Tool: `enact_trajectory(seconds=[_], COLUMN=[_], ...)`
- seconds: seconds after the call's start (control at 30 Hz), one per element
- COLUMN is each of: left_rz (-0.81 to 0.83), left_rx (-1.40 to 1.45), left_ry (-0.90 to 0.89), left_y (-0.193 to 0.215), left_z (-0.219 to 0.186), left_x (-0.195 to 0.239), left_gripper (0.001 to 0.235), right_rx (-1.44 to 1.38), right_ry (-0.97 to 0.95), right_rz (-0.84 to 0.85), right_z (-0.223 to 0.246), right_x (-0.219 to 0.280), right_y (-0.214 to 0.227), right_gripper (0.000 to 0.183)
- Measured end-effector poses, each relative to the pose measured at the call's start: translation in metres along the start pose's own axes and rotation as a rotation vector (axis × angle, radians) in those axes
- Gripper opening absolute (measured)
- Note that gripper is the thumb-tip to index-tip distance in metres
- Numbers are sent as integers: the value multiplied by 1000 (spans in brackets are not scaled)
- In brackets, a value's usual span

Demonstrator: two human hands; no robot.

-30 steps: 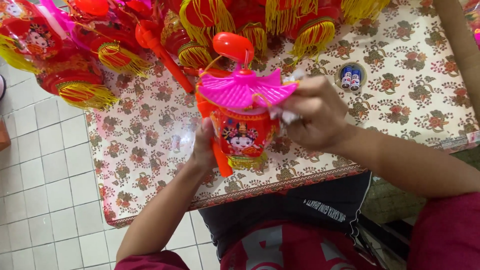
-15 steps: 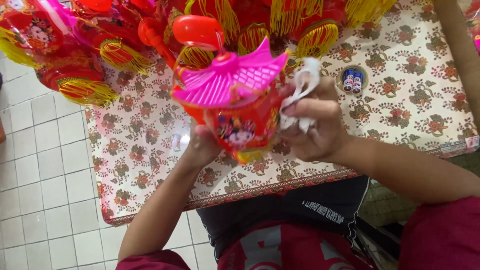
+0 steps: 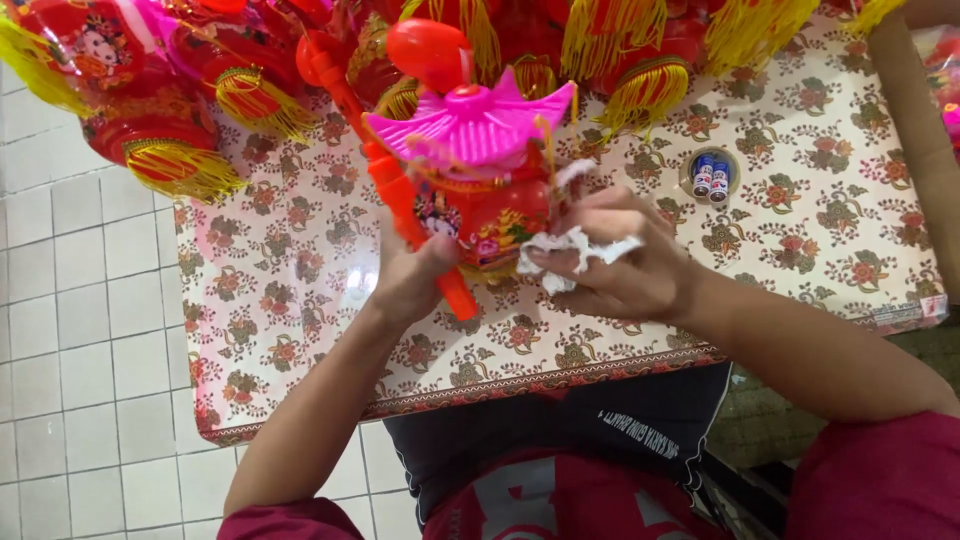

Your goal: Assembling decorative plastic lanterns by joining parts and cleaning them with a cloth.

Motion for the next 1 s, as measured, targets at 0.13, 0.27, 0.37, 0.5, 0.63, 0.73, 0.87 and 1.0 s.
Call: enact_trajectory(seconds=[0.13,0.27,0.37,0.5,0.63,0.73,0.87,1.0], left_rz=[98,90,37,125,177,179,72,107], left_rx=[-62,49,-24,63,-89,-167,-293,-357], left_ry=[49,34,-29,-17,-68,-42,-74,-125], left_y=[-46,-47,-31,-37,-30,-12,-13,-1], left_z=[-57,-47,-43,-37,-37,-2,-5,10], left_x=[-14,-8,-12,-7,-7,8,4,6], left_gripper=[64,59,61,63,60,64,71,66], right_rx=[-75,83,-14,32,-57,62,10,-30], right_ry=[-94,-129,-335,-54,-257,-385,-578,-566], right_rz=[34,-198,305,-154,-109,-212,81,271], right_z=[-8,-14,-1,-3,-16,-3,-4,-8], right_x=[8,4,-1,24,29,13,22,35], right_y=[8,15,-2,-11,0,5,13,17], right_gripper=[15,20,20,5,12,17,17,26])
Point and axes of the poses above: each hand's wrist, its own x-axis away from the middle knuckle, its own y-axis out of the back of the hand, z = x × y, the point moved 2 cm from there along -x, towards the middle knuckle, and after that the axes turned 13 degrees about -x, right-handed, at the moved point
